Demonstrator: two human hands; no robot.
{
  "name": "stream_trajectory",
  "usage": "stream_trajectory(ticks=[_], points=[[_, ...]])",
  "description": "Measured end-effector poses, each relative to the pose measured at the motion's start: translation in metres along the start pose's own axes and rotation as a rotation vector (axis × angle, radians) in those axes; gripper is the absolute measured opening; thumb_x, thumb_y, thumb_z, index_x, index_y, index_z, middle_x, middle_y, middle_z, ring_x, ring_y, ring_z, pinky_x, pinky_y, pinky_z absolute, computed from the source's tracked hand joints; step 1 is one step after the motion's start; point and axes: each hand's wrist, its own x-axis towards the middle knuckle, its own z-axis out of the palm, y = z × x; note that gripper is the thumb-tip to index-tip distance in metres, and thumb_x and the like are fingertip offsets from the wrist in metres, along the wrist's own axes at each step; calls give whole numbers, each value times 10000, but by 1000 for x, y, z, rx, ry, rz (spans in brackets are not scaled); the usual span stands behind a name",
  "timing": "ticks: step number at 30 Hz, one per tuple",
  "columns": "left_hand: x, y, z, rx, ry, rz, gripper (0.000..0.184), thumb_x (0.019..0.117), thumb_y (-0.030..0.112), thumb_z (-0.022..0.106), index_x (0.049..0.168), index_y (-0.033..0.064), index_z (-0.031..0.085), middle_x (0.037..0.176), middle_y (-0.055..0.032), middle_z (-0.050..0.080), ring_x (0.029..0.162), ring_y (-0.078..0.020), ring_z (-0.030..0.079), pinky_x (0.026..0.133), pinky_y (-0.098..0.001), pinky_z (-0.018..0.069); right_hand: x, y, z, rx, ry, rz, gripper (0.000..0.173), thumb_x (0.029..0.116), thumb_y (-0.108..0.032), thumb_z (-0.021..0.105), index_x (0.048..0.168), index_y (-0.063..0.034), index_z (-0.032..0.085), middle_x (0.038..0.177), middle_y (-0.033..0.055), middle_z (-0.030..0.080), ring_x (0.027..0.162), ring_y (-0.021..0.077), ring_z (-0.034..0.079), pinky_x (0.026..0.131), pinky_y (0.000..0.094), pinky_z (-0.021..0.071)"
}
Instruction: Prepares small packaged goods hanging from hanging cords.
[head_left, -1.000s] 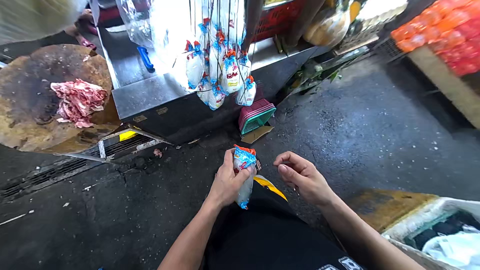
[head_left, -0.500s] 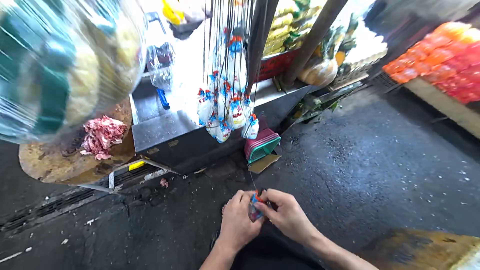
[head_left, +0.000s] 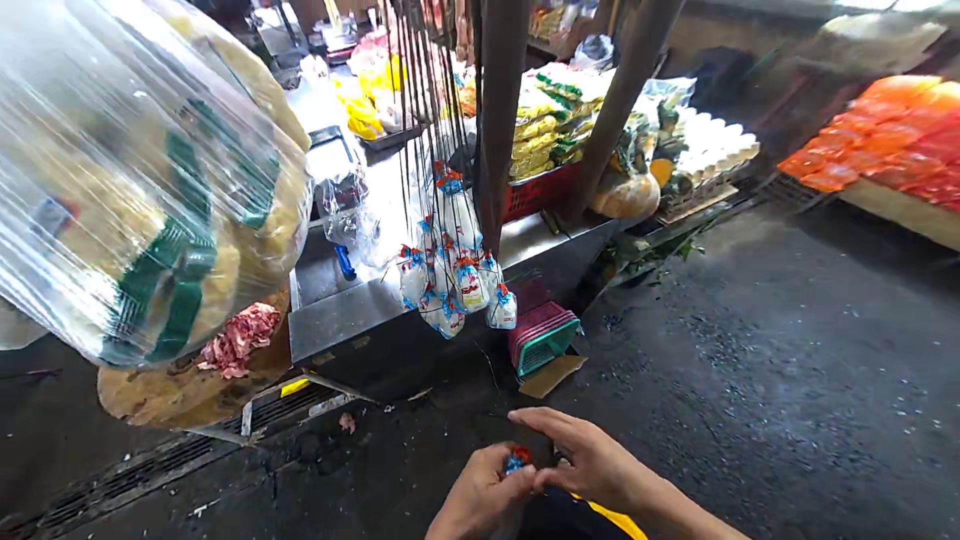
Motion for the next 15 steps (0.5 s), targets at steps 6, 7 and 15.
stream_trajectory(ticks=[6,7,15], points=[[24,-5,20,-418,-285,102,416,972,443,669,1084,43,692,895,75,713,825,23,648,796,-218,545,-9,24,-22,203,-134,-231,339,907,-143,793,1238,-106,727,1270,55,710,1146,116,681,994,291,577],[29,-2,23,-384,-291,99,439,954,467,675,1045,39,697,873,78,697,803,36,628,771,-211,529,-9,28,-27,213,-110,-249,220,921,-101,764,1141,-94,754,1217,54,734,1135,123,692,996,298,582],[68,12,52,-533,-218,160,565,1002,621,517,1249,116,574,1009,-1,695,861,-87,680,770,-286,585,0,45,-91,69,120,-286,77,954,-144,689,939,-93,745,930,-12,731,854,24,673,769,174,572]])
